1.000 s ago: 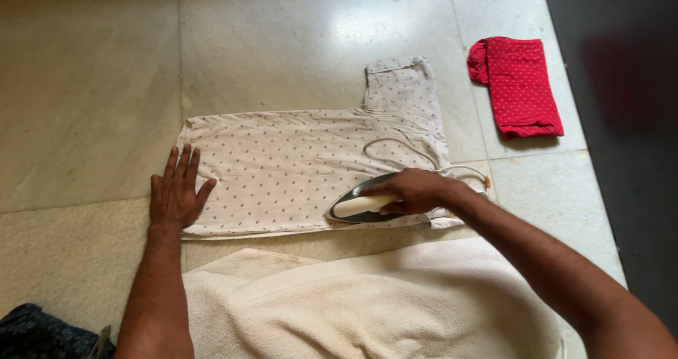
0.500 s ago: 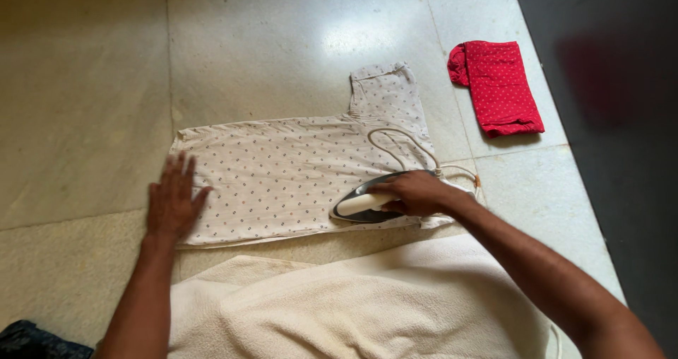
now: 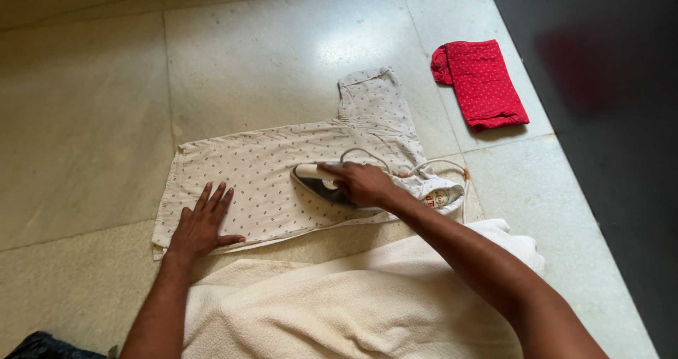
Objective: The person irons a white patterned dress laid out on a towel on the floor, smoothing the fabric and using the iron to remove wrinkles. After finishing the dress, they fold it neatly and place it on a stack of other clothes. Finally, they unfold a pair of green trousers and begin ironing them.
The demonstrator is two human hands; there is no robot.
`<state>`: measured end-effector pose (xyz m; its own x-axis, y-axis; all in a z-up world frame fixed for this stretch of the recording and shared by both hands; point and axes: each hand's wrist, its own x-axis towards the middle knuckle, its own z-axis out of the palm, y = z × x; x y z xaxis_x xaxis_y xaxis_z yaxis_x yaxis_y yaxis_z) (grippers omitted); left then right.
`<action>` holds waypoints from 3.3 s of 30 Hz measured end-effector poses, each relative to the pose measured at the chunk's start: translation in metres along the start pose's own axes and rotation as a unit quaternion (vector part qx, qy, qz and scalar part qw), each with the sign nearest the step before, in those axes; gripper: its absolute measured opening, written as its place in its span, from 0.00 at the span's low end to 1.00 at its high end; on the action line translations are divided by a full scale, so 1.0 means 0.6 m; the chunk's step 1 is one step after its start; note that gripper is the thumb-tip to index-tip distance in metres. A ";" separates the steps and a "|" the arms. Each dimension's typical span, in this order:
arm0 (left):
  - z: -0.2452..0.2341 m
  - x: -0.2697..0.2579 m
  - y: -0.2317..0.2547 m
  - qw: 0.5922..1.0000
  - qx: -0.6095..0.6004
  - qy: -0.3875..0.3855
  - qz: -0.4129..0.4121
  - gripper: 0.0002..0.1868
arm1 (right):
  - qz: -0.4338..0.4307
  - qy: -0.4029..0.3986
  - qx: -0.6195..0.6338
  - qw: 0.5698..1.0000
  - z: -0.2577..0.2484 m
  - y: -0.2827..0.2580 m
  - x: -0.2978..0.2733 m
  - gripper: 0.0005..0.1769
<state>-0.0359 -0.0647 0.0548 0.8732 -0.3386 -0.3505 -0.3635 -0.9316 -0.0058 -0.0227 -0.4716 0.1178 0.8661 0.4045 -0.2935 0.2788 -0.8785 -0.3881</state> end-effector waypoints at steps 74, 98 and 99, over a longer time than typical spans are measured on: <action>-0.058 0.258 0.352 0.985 -0.109 0.015 0.130 0.40 | -0.104 -0.049 -0.060 0.992 -0.142 0.184 -0.031 0.25; -0.056 0.252 0.329 0.977 -0.168 0.011 0.130 0.37 | -0.099 -0.115 -0.128 0.980 -0.124 0.142 -0.065 0.27; -0.060 0.245 0.318 0.973 -0.188 0.020 0.135 0.37 | -0.108 -0.110 -0.131 0.979 -0.116 0.130 -0.058 0.27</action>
<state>0.0347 -0.2972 0.0359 0.7772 -0.5757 -0.2541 -0.4442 -0.7879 0.4264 -0.0022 -0.5722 0.1586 0.6721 0.6084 -0.4221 0.5676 -0.7893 -0.2340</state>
